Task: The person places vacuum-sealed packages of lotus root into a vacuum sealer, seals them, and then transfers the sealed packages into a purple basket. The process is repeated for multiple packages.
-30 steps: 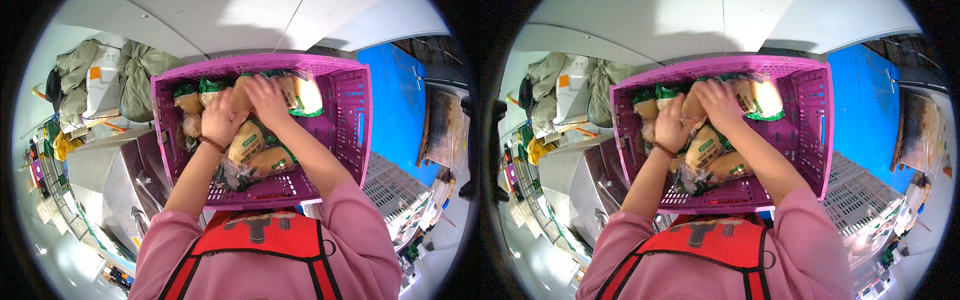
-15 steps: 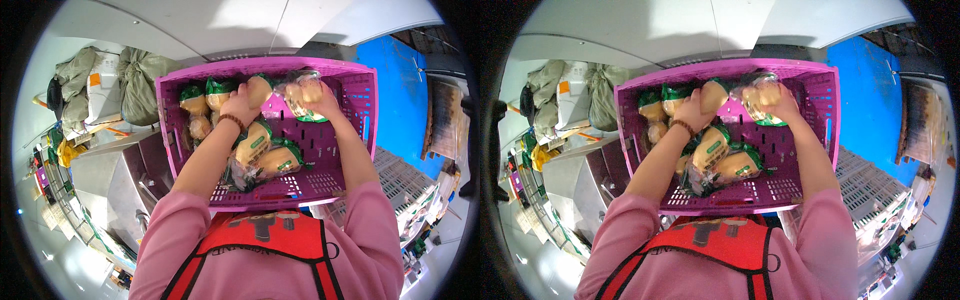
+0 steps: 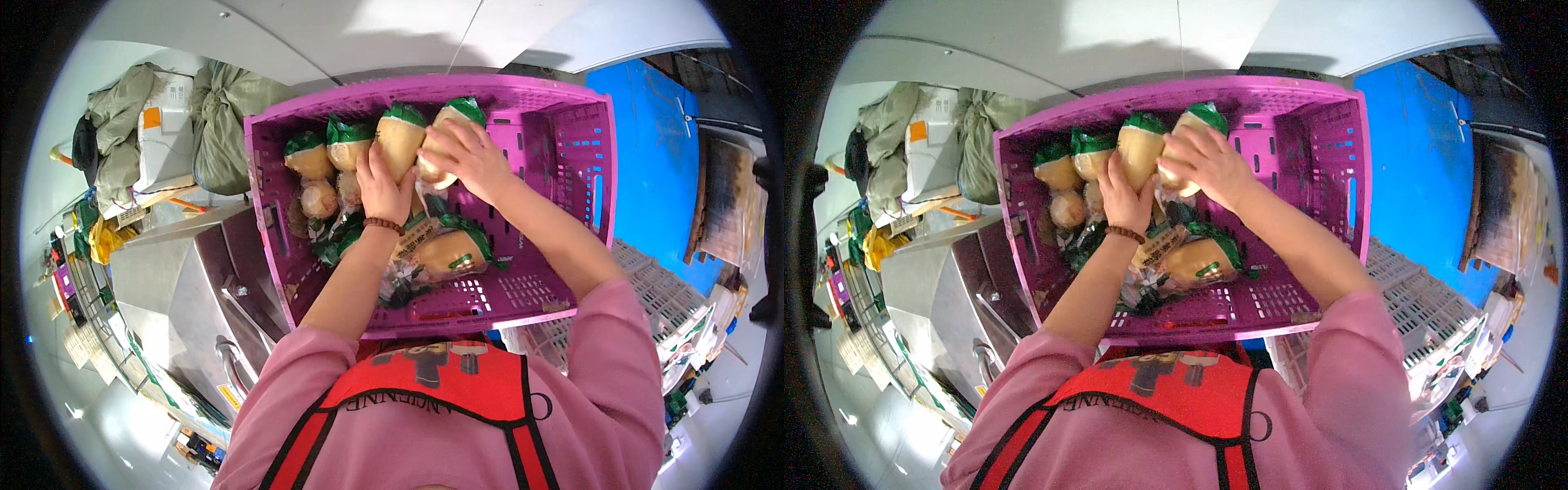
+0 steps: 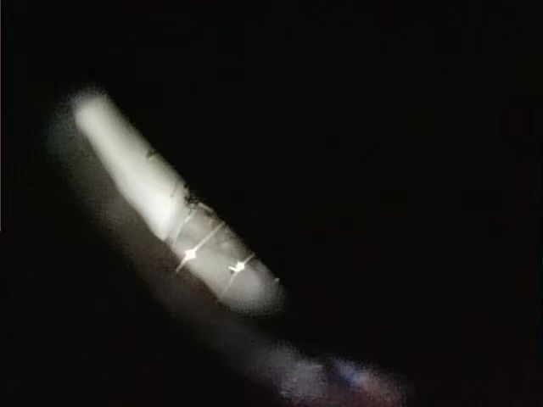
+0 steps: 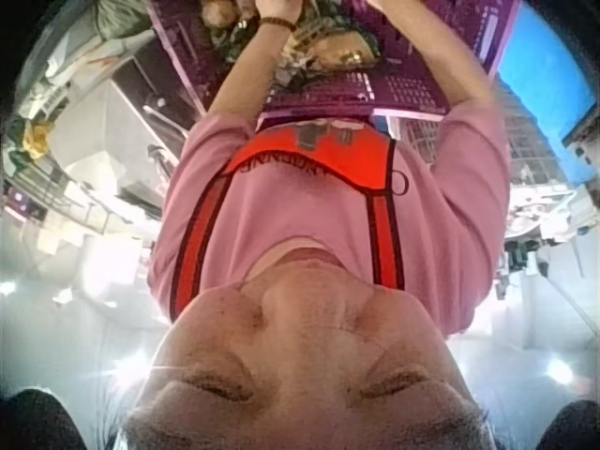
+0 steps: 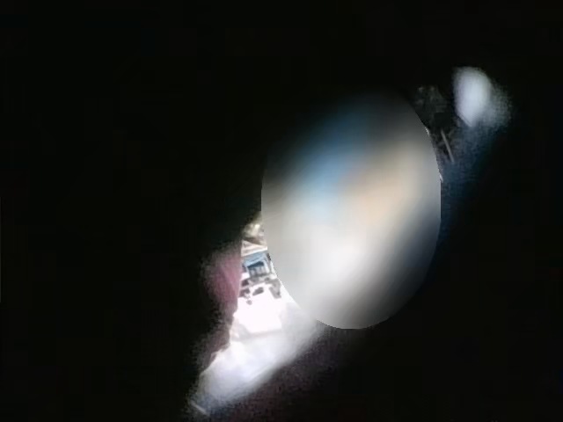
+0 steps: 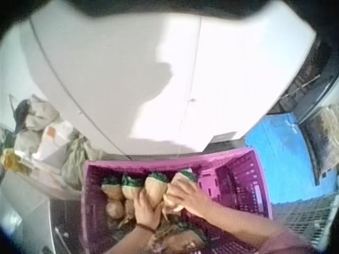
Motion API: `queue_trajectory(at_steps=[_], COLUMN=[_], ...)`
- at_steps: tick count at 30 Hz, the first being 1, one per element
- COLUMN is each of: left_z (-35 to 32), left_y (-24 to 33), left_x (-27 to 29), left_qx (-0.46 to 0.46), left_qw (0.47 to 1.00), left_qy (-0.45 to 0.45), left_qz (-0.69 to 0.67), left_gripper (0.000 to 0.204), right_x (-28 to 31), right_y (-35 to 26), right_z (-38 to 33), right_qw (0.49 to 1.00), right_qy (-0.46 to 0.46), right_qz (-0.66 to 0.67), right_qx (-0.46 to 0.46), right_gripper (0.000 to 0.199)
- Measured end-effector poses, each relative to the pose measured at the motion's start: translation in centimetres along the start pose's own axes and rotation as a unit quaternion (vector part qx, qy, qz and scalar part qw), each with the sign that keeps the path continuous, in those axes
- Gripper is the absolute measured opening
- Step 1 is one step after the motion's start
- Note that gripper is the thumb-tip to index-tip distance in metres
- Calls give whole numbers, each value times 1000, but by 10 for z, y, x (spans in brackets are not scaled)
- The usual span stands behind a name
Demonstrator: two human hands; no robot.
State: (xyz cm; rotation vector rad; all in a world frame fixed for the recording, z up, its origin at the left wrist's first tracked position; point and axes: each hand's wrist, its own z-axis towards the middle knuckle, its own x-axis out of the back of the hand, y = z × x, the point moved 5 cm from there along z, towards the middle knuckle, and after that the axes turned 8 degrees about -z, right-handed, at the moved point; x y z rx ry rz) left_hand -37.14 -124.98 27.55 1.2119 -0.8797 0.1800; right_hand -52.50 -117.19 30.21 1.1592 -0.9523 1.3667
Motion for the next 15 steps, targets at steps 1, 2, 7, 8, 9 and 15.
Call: queue_trajectory(at_steps=[1, 2, 7, 8, 9, 15], left_z=[0, 2, -8, -18, -32, -79], left_y=[-4, -2, 7, 8, 4, 10], left_x=[-4, -2, 25, 36, 40, 26], left_qx=[22, 35, -15, -40, 3, 104], left_qw=[998, 996, 992, 994, 990, 882], left_qy=[-5, -27, -31, -15, -91, -387], left_qz=[51, 83, 118, 98, 112, 247], left_gripper=[79, 79, 69, 66, 63, 86], right_x=[1, 4, -18, -30, -37, -79], right_y=[3, 7, 9, -1, -16, -73], right_z=[-4, -10, -98, -114, -135, -200], right_qw=[999, 992, 851, 813, 754, 614], right_qy=[-26, -28, -11, -153, -292, -449], right_qz=[-7, 25, 197, 252, 301, 455], right_qx=[-40, -122, -487, -502, -507, -464], right_gripper=[52, 55, 71, 74, 78, 113])
